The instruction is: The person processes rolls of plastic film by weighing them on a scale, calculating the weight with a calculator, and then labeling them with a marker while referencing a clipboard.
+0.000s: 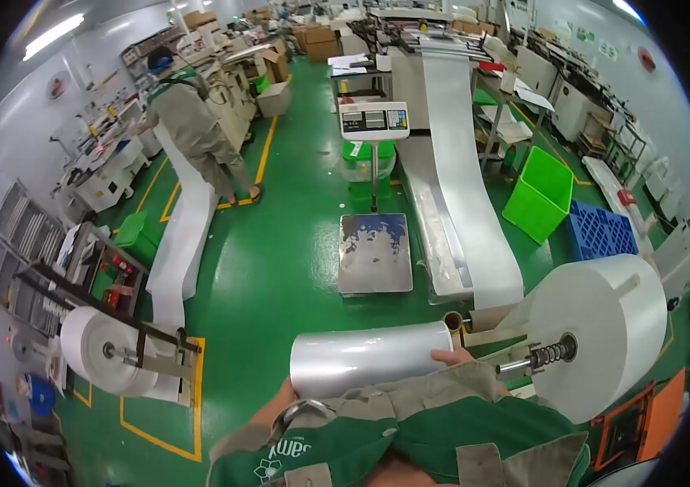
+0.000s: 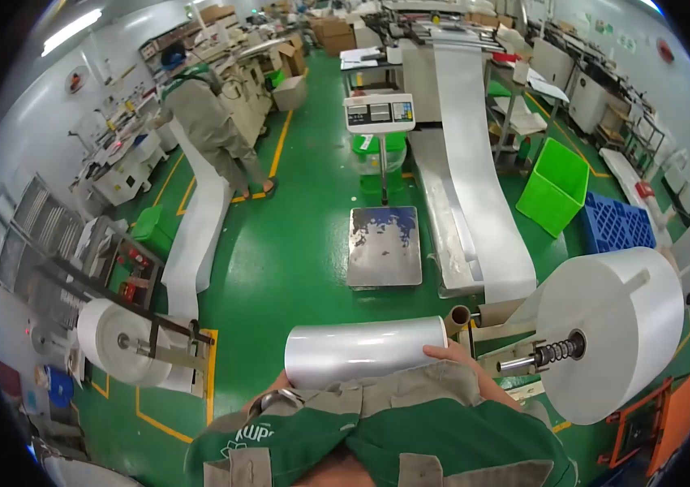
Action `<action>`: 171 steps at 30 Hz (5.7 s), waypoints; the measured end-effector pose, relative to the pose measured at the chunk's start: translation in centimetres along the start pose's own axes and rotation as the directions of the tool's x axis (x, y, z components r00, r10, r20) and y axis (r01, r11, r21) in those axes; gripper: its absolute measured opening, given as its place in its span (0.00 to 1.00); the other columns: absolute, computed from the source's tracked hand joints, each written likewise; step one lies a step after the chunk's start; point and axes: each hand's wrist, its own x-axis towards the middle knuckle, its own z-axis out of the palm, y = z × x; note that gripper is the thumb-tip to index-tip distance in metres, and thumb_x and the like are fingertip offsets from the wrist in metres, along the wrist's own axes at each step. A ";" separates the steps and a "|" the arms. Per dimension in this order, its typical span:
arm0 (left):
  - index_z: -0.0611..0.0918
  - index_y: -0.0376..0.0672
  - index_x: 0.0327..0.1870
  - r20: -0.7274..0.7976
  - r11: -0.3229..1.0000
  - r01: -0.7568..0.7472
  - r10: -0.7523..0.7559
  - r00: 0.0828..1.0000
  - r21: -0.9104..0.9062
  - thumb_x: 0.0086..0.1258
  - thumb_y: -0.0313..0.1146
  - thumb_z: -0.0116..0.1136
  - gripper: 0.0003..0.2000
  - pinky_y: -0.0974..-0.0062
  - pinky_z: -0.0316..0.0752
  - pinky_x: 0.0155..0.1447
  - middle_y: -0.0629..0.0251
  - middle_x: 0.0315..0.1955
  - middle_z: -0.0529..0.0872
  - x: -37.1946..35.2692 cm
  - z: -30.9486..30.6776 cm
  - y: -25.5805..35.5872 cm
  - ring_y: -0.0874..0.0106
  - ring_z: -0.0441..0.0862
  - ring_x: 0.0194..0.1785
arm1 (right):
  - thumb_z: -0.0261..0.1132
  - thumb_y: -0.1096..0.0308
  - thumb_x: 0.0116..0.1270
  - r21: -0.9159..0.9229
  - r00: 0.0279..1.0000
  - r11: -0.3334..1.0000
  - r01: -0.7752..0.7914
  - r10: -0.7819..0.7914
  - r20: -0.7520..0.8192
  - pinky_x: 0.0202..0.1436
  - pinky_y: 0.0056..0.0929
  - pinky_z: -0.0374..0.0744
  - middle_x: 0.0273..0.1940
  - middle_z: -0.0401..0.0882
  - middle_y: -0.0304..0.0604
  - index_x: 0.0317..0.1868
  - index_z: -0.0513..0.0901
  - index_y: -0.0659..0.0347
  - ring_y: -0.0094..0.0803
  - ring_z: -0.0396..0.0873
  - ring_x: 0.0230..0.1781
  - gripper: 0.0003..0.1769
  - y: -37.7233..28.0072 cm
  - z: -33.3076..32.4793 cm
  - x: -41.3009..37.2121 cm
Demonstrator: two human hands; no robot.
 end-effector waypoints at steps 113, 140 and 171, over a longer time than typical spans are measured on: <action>0.71 0.37 0.62 0.543 0.993 0.110 -0.068 0.837 -0.046 0.63 0.73 0.23 0.46 0.62 0.72 0.58 0.52 0.54 0.77 28.8 0.8 58.4 0.60 0.76 0.56 | 0.51 0.45 0.70 0.573 0.781 0.708 0.413 0.048 -0.623 0.61 0.39 0.70 0.59 0.72 0.45 0.64 0.67 0.60 0.38 0.71 0.58 0.32 -16.3 5.2 32.4; 0.70 0.34 0.62 0.492 0.984 0.179 -0.152 0.857 -0.008 0.69 0.68 0.22 0.42 0.61 0.68 0.62 0.52 0.56 0.76 32.6 -1.1 55.1 0.60 0.73 0.60 | 0.52 0.48 0.72 0.539 0.711 0.753 0.378 0.136 -0.690 0.62 0.34 0.68 0.59 0.72 0.45 0.62 0.69 0.64 0.36 0.71 0.58 0.30 -12.4 5.7 35.0; 0.69 0.34 0.63 0.469 0.783 -0.122 -0.232 0.852 0.610 0.58 0.67 0.52 0.43 0.40 0.59 0.61 0.47 0.62 0.69 32.9 4.7 59.0 0.47 0.65 0.65 | 0.51 0.43 0.70 0.540 0.628 0.716 0.442 0.183 -0.756 0.69 0.41 0.59 0.66 0.65 0.41 0.66 0.65 0.59 0.37 0.61 0.67 0.34 -3.8 0.2 37.3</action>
